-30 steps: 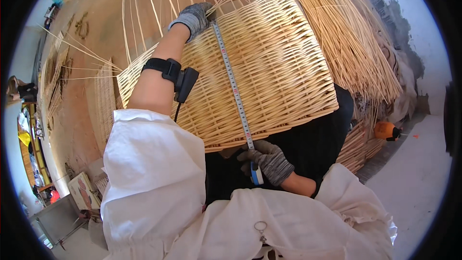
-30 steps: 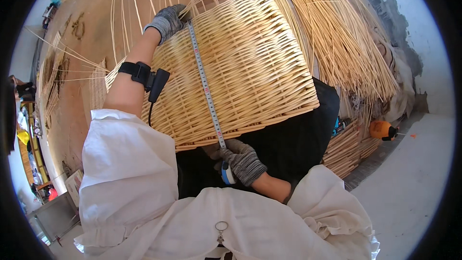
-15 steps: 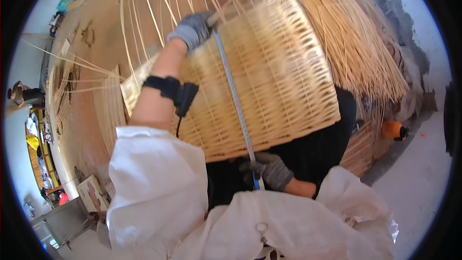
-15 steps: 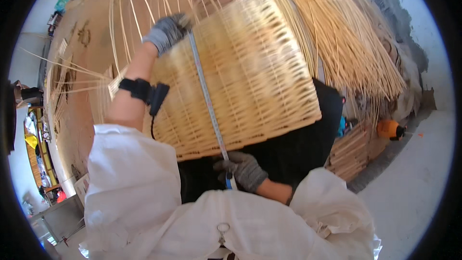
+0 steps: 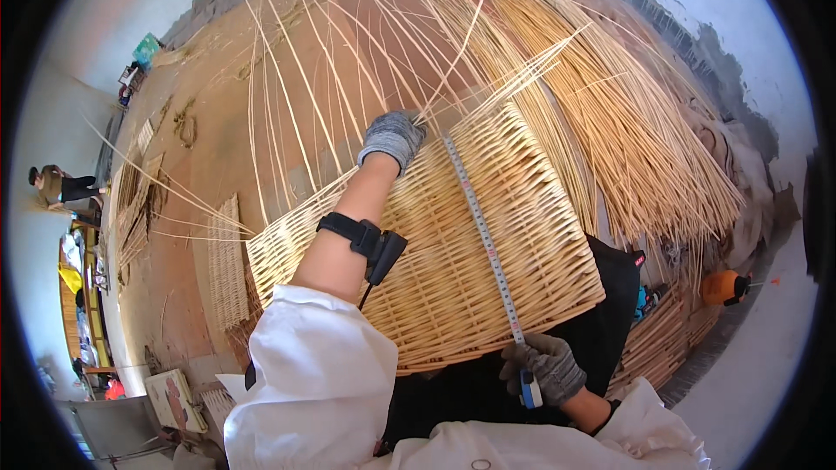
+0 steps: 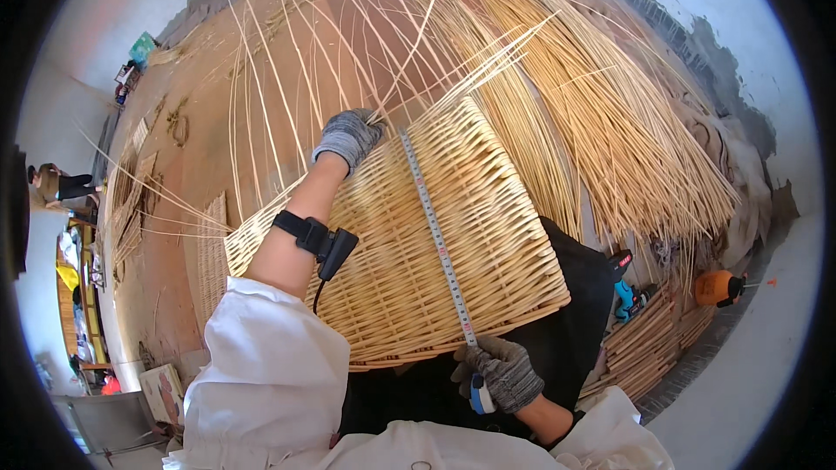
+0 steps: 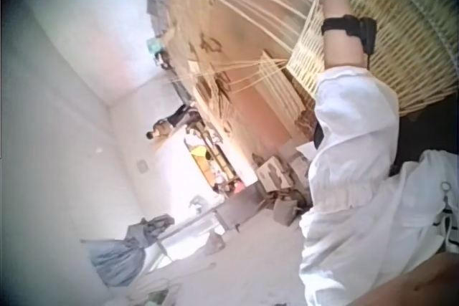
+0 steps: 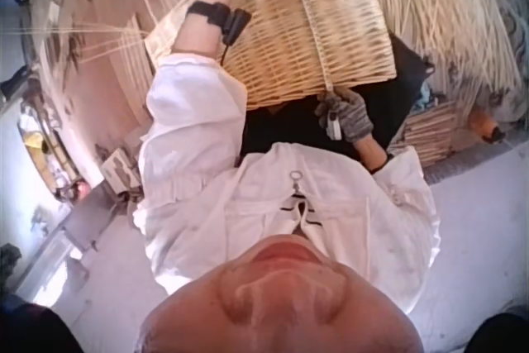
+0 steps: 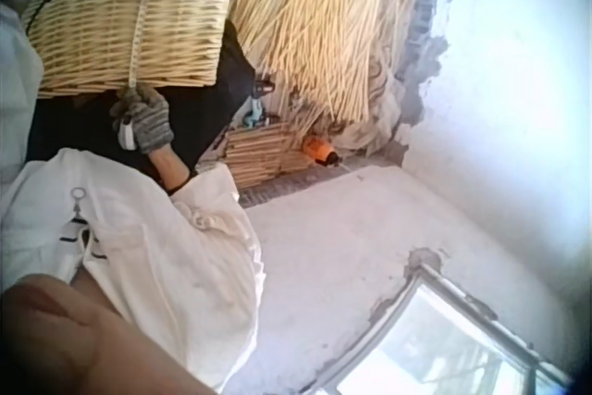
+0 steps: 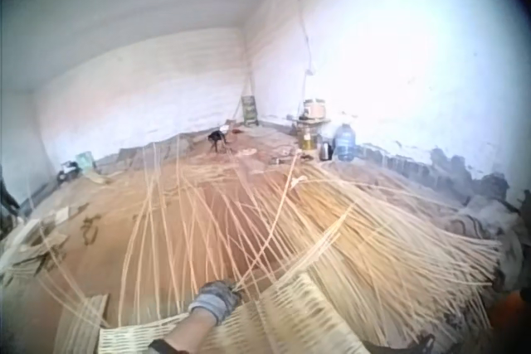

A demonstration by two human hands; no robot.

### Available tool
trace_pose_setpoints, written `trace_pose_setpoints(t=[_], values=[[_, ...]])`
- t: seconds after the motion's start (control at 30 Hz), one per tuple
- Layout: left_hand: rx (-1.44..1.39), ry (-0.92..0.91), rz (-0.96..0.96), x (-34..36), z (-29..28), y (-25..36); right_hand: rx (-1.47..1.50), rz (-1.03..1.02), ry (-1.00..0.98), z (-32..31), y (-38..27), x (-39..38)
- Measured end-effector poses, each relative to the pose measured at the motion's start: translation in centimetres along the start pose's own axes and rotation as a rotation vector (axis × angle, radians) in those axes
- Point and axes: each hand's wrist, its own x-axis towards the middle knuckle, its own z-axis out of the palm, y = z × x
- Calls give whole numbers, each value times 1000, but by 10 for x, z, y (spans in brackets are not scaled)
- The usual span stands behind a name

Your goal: The person weaves bamboo strips into a large flat basket by hand, using a tape measure to check the dimensions and shears to trim the ends of the bamboo strips.

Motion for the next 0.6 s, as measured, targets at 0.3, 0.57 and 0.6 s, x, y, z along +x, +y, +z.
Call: trace_pose_setpoints(t=[0.3, 0.57, 0.6], values=[[250, -180, 38, 12, -24, 3, 61, -242, 86, -12, 2, -2], [62, -76, -7, -7, -20, -8, 41, 137, -76, 1, -2, 3], [73, -117, 20, -8, -19, -7, 33, 164, -58, 4, -1, 2]])
